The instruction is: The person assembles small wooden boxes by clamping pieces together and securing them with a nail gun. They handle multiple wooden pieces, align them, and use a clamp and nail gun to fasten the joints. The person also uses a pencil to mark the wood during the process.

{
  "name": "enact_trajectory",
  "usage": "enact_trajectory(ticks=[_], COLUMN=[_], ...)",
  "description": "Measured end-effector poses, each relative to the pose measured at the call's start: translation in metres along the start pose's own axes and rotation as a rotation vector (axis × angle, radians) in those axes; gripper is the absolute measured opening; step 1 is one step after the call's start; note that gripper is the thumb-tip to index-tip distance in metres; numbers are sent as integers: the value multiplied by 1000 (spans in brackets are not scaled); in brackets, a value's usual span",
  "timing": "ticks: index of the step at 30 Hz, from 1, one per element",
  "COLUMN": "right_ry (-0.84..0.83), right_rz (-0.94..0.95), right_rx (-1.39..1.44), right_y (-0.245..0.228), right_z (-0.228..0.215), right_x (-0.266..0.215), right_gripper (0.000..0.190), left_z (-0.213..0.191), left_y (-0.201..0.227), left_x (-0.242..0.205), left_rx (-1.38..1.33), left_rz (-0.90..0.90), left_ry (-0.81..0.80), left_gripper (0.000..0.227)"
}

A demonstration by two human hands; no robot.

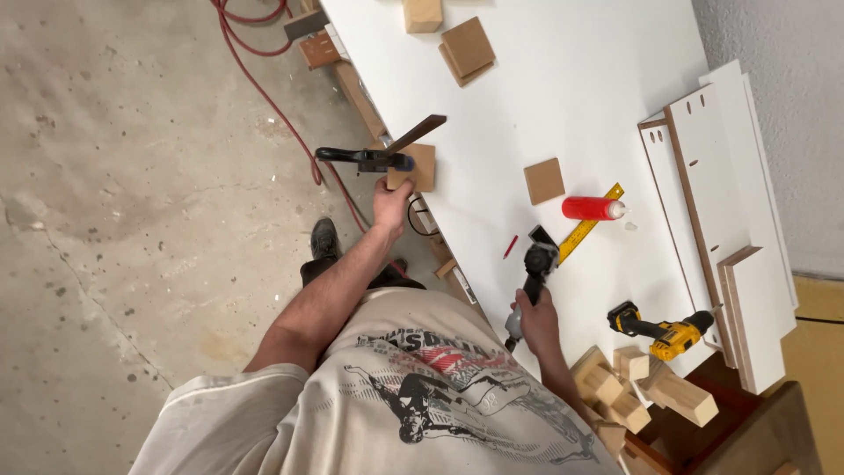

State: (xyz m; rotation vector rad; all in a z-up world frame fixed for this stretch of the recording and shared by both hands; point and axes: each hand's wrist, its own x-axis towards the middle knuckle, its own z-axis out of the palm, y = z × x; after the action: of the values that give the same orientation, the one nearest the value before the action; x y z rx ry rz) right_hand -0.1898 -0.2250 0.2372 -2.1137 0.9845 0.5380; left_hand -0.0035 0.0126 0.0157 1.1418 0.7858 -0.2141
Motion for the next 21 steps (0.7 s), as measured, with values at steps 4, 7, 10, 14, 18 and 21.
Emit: enact_trajectory(ticks=[4,7,10,14,18,21], right_ry=[37,134,170,220,260,292], right_rz=[111,142,175,205,227,215], right_rx=[-98,-114,-134,-140,-147,-100], right_y=[-8,45,62,76,96,80], right_z=[6,10,14,13,15,13], right_x=[-11,32,56,78,104,92], right_gripper=[91,91,91,94,98,94], left_z=[-21,-42,-52,-50,-47,-43], left_y=[15,53,107,156,191,219], left_x=[-2,-30,-71,-106,-130,-152], left_rx=[13,115,125,-3,-18,8], left_rz=[19,9,5,-68,-71,-70], left_ry=[12,-27,-117,-310,-461,-555], left_gripper=[65,58,50,53,51,48])
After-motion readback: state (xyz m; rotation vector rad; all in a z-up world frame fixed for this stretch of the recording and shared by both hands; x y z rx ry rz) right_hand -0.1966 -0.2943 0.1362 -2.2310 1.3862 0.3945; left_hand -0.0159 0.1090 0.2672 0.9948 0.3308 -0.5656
